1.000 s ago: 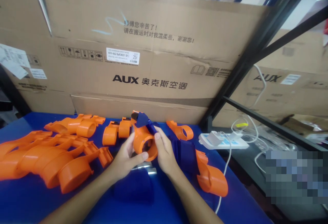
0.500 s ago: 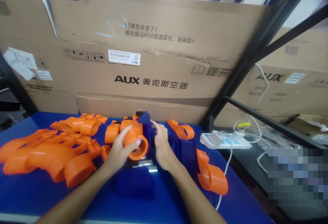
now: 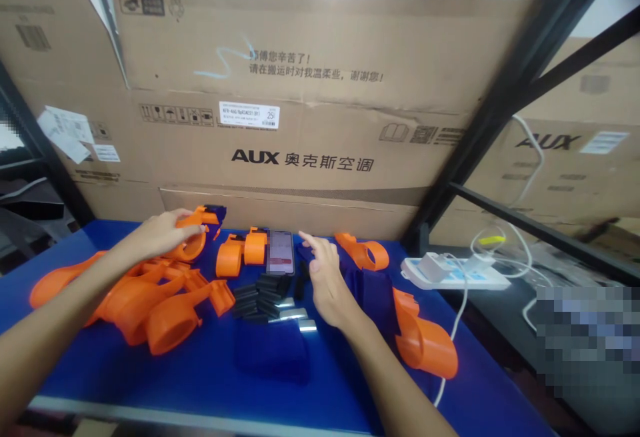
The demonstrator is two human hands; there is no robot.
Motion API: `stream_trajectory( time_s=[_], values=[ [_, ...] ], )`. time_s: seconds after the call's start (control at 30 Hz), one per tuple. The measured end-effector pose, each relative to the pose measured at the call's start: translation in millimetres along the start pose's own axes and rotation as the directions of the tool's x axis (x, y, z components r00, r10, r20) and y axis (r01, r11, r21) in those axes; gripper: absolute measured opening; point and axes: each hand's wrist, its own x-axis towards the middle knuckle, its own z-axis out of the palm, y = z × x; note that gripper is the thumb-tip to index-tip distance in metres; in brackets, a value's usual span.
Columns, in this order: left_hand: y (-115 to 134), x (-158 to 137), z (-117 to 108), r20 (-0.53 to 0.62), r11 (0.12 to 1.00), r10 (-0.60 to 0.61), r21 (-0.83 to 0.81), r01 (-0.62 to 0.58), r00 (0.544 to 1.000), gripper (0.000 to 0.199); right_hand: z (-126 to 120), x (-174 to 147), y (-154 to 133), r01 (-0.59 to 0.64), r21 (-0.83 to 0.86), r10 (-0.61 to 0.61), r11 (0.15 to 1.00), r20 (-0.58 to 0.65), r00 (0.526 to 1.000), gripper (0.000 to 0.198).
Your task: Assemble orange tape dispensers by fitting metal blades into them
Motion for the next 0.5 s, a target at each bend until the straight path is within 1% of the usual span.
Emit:
stream_trajectory(
  time_s=[0.07, 0.17, 0.33, 0.43, 0.5],
  values=[
    [-5, 7, 10, 0.034, 0.999, 0.005, 0.046, -0.007, 0.999, 0.065, 0, 0, 2, 0.0, 0.013, -0.001, 1.0, 0.011, 1.0, 0.055],
    [-4, 12, 27, 0.059, 0.993, 0.014, 0.119, -0.021, 0.998, 0.06, 1, 1, 5, 0.003, 0.031, -0.004, 1.0, 0.041, 0.999, 0.054],
    [2, 18, 47, 0.134, 0.941, 0.012, 0.334, -0.057, 0.991, 0.053, 0, 1, 6, 0.008, 0.053, -0.012, 0.999, 0.077, 0.997, 0.053],
    [5, 19, 59, 0.142, 0.934, 0.018, 0.35, -0.067, 0.99, 0.049, -1, 1, 5, 0.014, 0.05, -0.018, 0.999, 0.09, 0.996, 0.052],
    [8, 17, 65, 0.143, 0.935, 0.025, 0.348, -0.074, 0.989, 0.053, -2, 1, 4, 0.016, 0.05, -0.021, 0.999, 0.099, 0.995, 0.053]
  ],
)
